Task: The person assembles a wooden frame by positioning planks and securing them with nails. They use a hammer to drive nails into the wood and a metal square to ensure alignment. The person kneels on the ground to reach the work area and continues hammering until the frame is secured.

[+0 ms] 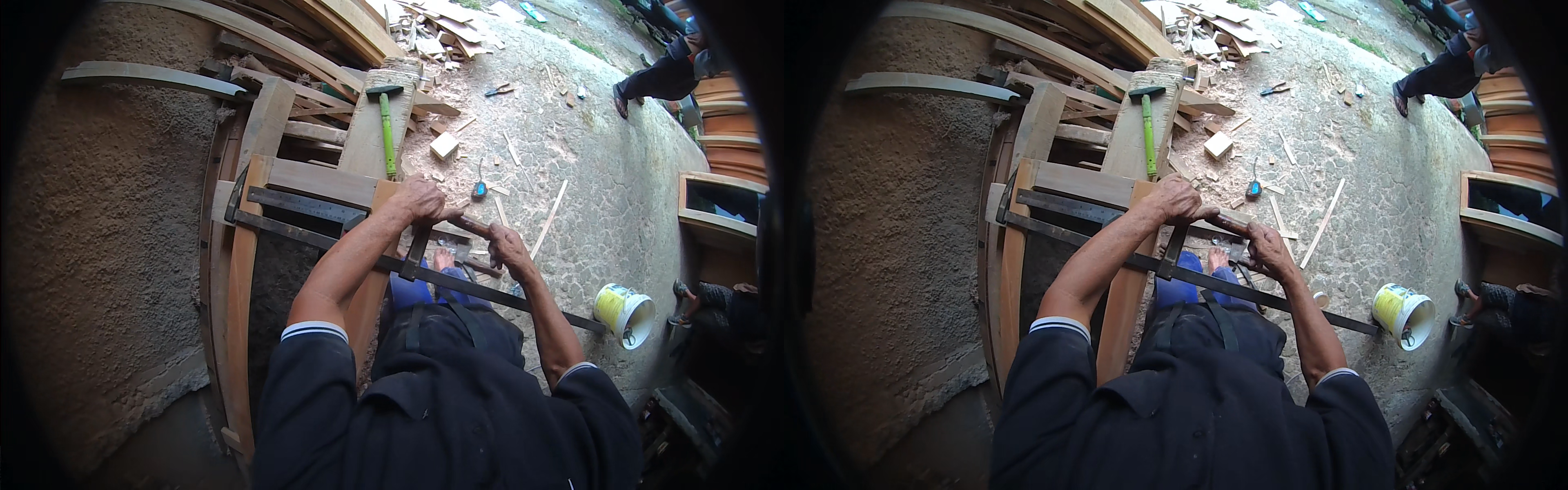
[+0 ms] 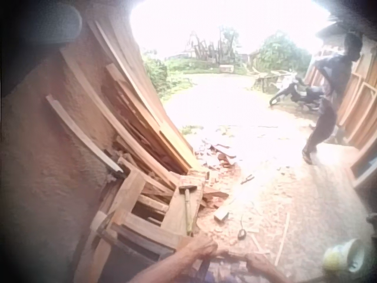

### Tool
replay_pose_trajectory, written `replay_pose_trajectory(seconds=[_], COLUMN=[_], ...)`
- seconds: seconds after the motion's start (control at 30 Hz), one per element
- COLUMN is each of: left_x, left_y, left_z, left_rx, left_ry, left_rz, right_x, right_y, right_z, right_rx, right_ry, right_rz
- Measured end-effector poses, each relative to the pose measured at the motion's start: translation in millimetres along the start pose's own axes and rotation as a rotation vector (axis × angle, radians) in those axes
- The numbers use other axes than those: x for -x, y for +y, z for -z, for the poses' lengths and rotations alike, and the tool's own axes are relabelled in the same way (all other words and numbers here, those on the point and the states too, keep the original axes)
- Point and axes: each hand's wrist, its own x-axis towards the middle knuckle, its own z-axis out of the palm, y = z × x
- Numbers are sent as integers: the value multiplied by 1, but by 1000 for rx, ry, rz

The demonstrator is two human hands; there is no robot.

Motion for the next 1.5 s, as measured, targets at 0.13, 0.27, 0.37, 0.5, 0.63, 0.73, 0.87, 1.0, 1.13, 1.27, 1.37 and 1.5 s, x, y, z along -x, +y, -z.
replay_pose_trajectory(seconds=[0.13, 0.27, 0.37, 0.5, 0.63, 0.73, 0.87, 1.0, 1.13, 1.27, 1.37, 1.5], left_x=[-4, -3, 0, 0, -3, -4, -4, -3, -4, -1, -1, -1], left_y=[-1, 0, 1, 0, -1, -2, -3, -3, -5, -6, -6, -5], left_z=[-2, 4, 6, 4, -3, -5, -7, -9, -12, -16, -18, -17], left_rx=[95, 129, 135, 136, 107, 94, 116, 106, 113, 132, 158, 146], left_ry=[-114, -110, -105, -81, -76, -78, -61, -37, -47, 59, 53, 70], left_rz=[93, 107, 87, 66, 54, 63, 56, 50, 63, 28, 18, 23], right_x=[-2, -3, -2, -4, -20, -34, -55, -46, -28, -49, -69, -61], right_y=[1, 0, -6, -16, -22, -32, -64, -67, -38, -40, -62, -76], right_z=[0, -1, -7, -23, -34, -27, -8, -19, -41, -34, -21, -23], right_rx=[40, 327, 713, 1051, 1197, 1010, 534, 711, 1196, 1093, 861, 837], right_ry=[12, 90, 154, 182, 149, -30, -460, -329, 58, -105, -431, -475], right_rz=[14, 116, 439, 604, 580, 551, -83, 55, 576, 530, 136, 110])
